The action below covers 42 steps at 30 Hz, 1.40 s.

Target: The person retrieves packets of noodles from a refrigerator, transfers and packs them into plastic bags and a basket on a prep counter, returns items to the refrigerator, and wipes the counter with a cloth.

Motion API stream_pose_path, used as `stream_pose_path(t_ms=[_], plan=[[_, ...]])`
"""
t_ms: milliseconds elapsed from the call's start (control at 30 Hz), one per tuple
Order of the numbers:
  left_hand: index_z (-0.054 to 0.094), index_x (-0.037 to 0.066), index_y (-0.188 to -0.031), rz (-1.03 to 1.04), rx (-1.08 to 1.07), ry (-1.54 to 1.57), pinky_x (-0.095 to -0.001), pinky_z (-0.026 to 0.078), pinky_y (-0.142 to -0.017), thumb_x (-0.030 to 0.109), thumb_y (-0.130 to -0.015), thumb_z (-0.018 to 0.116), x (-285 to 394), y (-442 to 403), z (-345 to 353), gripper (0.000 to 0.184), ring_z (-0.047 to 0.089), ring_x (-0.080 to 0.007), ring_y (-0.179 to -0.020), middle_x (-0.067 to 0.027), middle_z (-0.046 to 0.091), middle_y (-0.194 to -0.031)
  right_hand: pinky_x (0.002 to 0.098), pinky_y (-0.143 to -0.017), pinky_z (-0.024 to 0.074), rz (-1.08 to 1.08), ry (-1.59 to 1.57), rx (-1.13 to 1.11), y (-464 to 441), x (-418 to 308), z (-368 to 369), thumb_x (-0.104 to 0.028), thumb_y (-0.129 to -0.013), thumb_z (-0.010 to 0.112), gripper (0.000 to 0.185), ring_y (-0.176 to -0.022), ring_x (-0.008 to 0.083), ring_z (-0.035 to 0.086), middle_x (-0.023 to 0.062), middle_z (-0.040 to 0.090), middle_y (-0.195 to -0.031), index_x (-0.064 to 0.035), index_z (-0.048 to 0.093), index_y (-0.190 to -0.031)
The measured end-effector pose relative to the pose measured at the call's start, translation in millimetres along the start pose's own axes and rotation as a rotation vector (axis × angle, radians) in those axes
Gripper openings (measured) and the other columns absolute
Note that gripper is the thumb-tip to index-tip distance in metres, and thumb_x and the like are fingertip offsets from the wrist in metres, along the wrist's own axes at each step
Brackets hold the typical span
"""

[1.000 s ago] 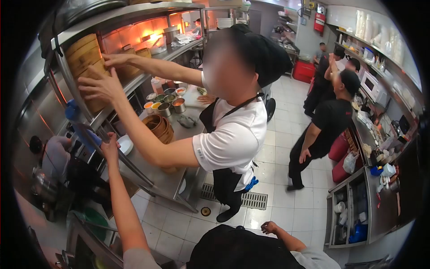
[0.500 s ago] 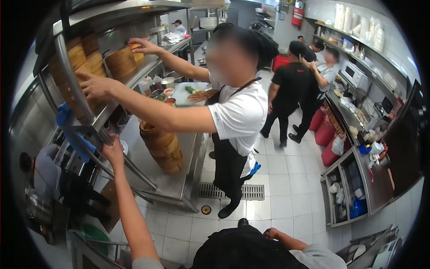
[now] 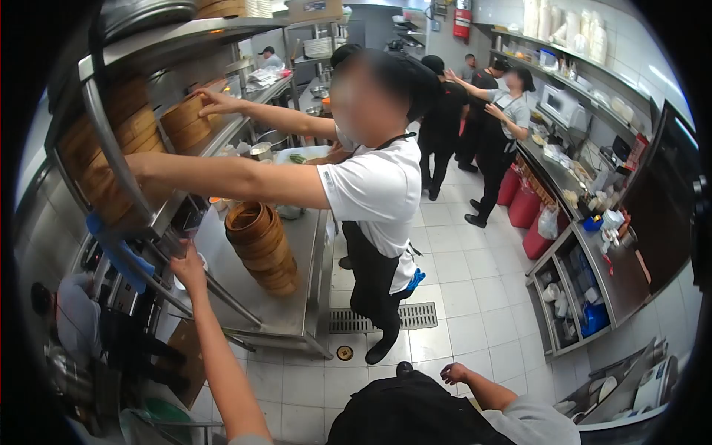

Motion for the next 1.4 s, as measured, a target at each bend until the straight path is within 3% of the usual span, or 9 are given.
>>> stream_pose_path(t_ms=[333,467,533,833,900,967,1033,1133,1400], plan=[[0.062,0.003,-0.095,-0.05,-0.112,0.097,-0.027,0.035,-0.048,0.012,-0.097,0.066,-12,-8,-6,0.011,0.048,-0.0086,-0.052,-0.0005,0.056,-0.07,0.0345,-0.065,0.0613,0.031,0.219,-0.19,26,-12,30,-0.018,-0.093,0.061,0.026,-0.081,0.0202,0.074,0.0098,0.075,-0.098,-0.0038,0.07,-0.113],[0.058,0.005,-0.094,-0.02,-0.076,0.145,-0.0263,0.037,-0.046,0.012,-0.098,0.067,-6,-5,-5,0.012,0.047,-0.0084,-0.05,0.0003,0.051,-0.066,0.039,-0.07,0.0617,0.168,0.08,-0.059,37,5,23,-0.022,-0.086,0.07,0.025,-0.089,0.0202,0.073,0.0083,0.074,-0.095,-0.0076,0.07,-0.107],[0.057,0.005,-0.093,0.003,-0.074,0.082,-0.0263,0.037,-0.046,0.012,-0.098,0.066,-8,-7,-3,0.013,0.047,-0.0084,-0.05,0.0004,0.051,-0.065,0.0389,-0.072,0.0613,-0.069,0.246,-0.099,3,67,19,-0.022,-0.085,0.071,0.027,-0.094,0.0208,0.073,0.0081,0.075,-0.101,-0.0091,0.07,-0.109],[0.059,0.003,-0.093,-0.008,-0.183,0.125,-0.0284,0.036,-0.047,0.011,-0.096,0.065,-10,-10,-10,0.011,0.05,-0.0105,-0.051,-0.0021,0.056,-0.068,0.0372,-0.063,0.0595,0.141,0.142,-0.087,51,24,28,-0.012,-0.094,0.064,0.023,-0.076,0.0223,0.071,0.0084,0.073,-0.093,-0.0046,0.069,-0.115],[0.059,0.003,-0.093,0.002,-0.153,0.15,-0.0279,0.036,-0.046,0.012,-0.096,0.066,-7,-3,-10,0.012,0.05,-0.0097,-0.051,-0.0011,0.055,-0.067,0.0393,-0.063,0.0588,-0.169,0.255,-0.461,-32,96,24,-0.014,-0.093,0.063,0.02,-0.079,0.0222,0.07,0.0085,0.072,-0.092,-0.0056,0.068,-0.111],[0.059,0.004,-0.093,0.005,-0.135,0.162,-0.0274,0.035,-0.046,0.013,-0.097,0.067,-6,-7,-5,0.012,0.049,-0.0088,-0.051,-0.0001,0.053,-0.067,0.0403,-0.063,0.0577,0.078,0.192,-0.829,-87,122,21,-0.015,-0.089,0.065,0.013,-0.084,0.019,0.069,0.0078,0.072,-0.093,-0.0056,0.069,-0.098],[0.059,0.004,-0.095,-0.017,-0.128,0.14,-0.027,0.034,-0.046,0.014,-0.097,0.067,-20,-13,-5,0.013,0.048,-0.0079,-0.051,0.0008,0.052,-0.066,0.0394,-0.064,0.059,-0.066,0.422,-0.353,-37,58,25,-0.016,-0.091,0.065,0.016,-0.083,0.0201,0.071,0.0088,0.073,-0.096,-0.0057,0.07,-0.103],[0.061,0.003,-0.097,-0.039,-0.097,0.159,-0.0264,0.033,-0.046,0.014,-0.097,0.068,-6,-7,-4,0.013,0.046,-0.0072,-0.051,0.0016,0.052,-0.066,0.038,-0.065,0.061,-0.033,0.269,-0.082,-13,0,26,-0.016,-0.092,0.064,0.022,-0.082,0.0219,0.073,0.0103,0.075,-0.099,-0.0059,0.071,-0.11],[0.06,0.003,-0.093,-0.017,-0.088,0.184,-0.0268,0.035,-0.046,0.012,-0.097,0.068,-6,-7,-2,0.012,0.047,-0.0074,-0.051,0.0012,0.052,-0.066,0.0345,-0.07,0.0624,0.003,0.097,-0.054,13,-46,24,-0.02,-0.095,0.067,0.028,-0.081,0.0203,0.074,0.0118,0.075,-0.099,-0.0008,0.069,-0.114]])
Point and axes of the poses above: each hand's wrist, its own y-axis away from the middle knuckle, its own z-axis out of the palm, x = y × z, the point moved 1 cm from there along -y, towards the middle knuckle
